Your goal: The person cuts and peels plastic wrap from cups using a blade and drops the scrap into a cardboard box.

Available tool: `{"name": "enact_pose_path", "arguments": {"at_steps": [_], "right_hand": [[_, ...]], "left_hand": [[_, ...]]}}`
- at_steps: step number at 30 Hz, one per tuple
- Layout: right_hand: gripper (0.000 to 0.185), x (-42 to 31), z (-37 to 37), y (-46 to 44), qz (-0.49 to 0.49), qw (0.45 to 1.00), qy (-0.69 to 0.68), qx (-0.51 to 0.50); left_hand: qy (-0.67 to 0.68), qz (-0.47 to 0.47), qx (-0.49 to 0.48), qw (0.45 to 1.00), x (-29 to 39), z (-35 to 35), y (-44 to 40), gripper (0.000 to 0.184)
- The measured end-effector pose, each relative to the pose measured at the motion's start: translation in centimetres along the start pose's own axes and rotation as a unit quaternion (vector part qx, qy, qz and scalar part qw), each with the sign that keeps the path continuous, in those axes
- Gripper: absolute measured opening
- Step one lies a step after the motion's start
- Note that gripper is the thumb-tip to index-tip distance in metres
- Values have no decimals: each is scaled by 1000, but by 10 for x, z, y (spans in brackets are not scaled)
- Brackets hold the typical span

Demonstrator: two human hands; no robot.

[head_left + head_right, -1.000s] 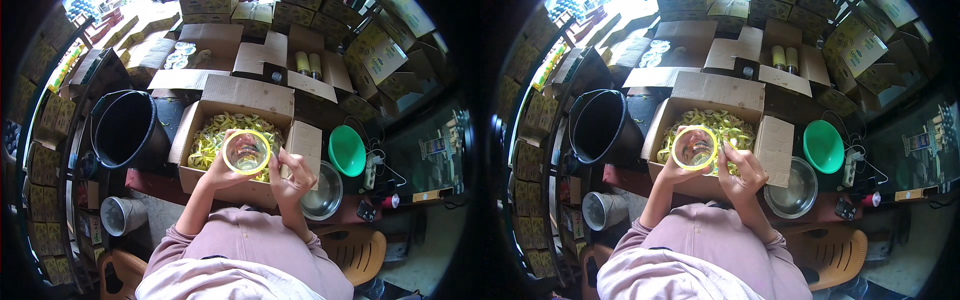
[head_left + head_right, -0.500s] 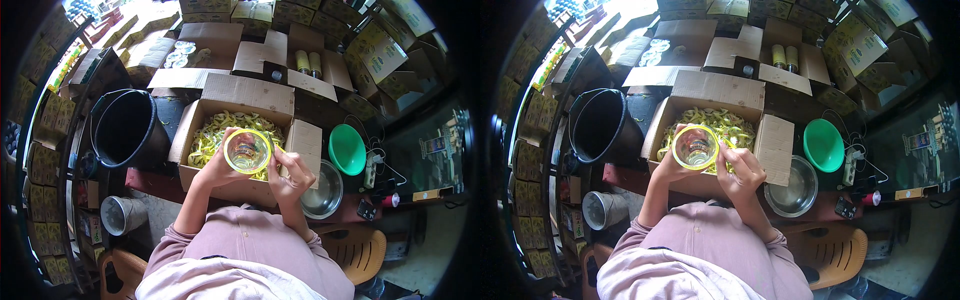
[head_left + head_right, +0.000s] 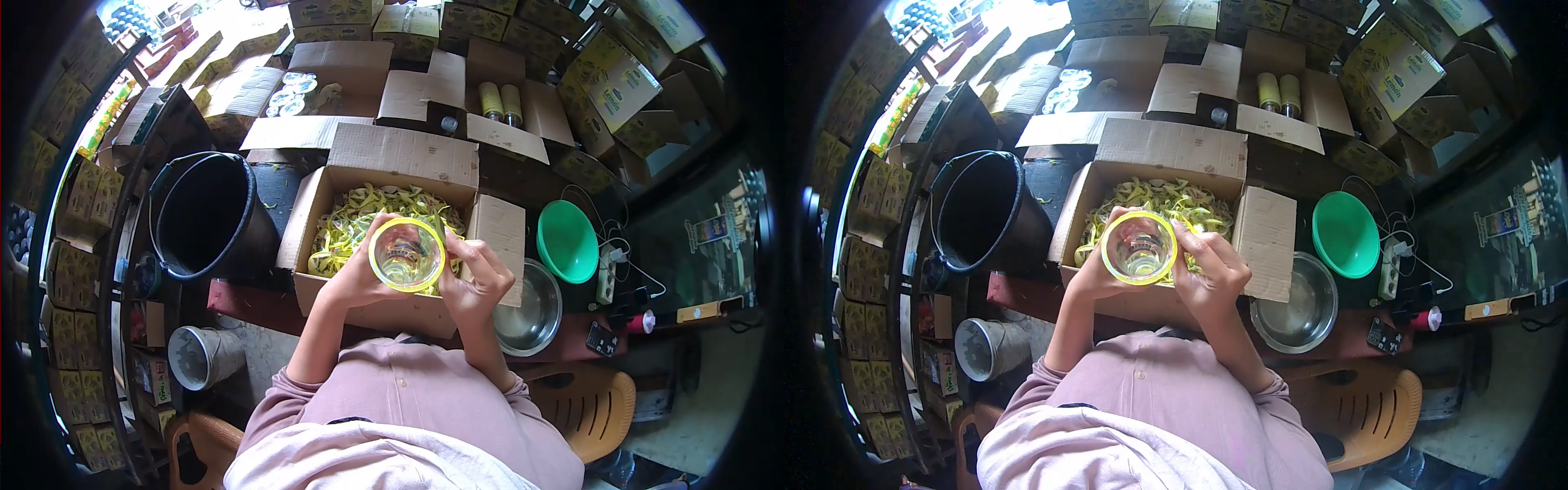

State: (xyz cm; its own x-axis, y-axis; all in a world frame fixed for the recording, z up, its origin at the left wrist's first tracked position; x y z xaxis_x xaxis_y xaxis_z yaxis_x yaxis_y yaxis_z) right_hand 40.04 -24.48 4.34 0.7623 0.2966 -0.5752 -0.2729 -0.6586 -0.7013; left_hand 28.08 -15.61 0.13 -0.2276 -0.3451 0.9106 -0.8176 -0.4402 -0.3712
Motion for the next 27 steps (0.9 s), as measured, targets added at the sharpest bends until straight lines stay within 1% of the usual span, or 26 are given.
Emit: {"name": "enact_pose_path", "arguments": {"at_steps": [2, 5, 6, 9, 13, 16, 19, 22, 25, 27], "right_hand": [[31, 2, -2, 0, 15, 1000, -7, 9], [28, 2, -3, 0, 23, 999, -8, 28], [27, 2, -3, 0, 21, 999, -2, 31], [25, 2, -1, 4, 23, 999, 3, 35], [26, 1, 1, 9, 24, 999, 9, 33], [26, 0, 1, 10, 23, 999, 5, 34], [26, -1, 2, 10, 20, 999, 13, 31], [27, -1, 1, 10, 15, 999, 26, 41], [27, -2, 0, 6, 16, 999, 32, 34], [28, 2, 0, 5, 20, 999, 19, 25]], "left_hand": [[48, -4, 22, 999, -6, 0, 0, 78], [4, -10, 17, 1000, -9, -1, -4, 74], [4, 0, 24, 1000, -4, 1, -5, 71], [61, 21, 43, 997, -3, 1, -9, 68], [53, 47, 47, 996, -3, 2, -8, 67], [79, 38, 58, 995, -4, 4, -7, 69], [20, 8, 80, 997, -5, 4, -5, 67], [-11, -19, 65, 998, -5, 4, -4, 65], [-76, -23, 42, 996, 1, 4, -5, 62], [-95, -13, 32, 995, 3, 5, -4, 62]]}}
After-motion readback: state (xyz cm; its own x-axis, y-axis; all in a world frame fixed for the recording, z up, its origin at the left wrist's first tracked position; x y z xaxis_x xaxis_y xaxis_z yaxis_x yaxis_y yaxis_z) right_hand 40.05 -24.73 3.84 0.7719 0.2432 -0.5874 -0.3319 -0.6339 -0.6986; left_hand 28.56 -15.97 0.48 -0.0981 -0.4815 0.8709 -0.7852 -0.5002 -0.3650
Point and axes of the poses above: each hand's wrist, its own y-axis away from the middle knuckle, its own z-axis out of the palm, x = y × z, the point moved 5 cm from there along -y, towards the middle knuckle, and after that the axes turned 10 degrees about -x, right-handed, at the moved point
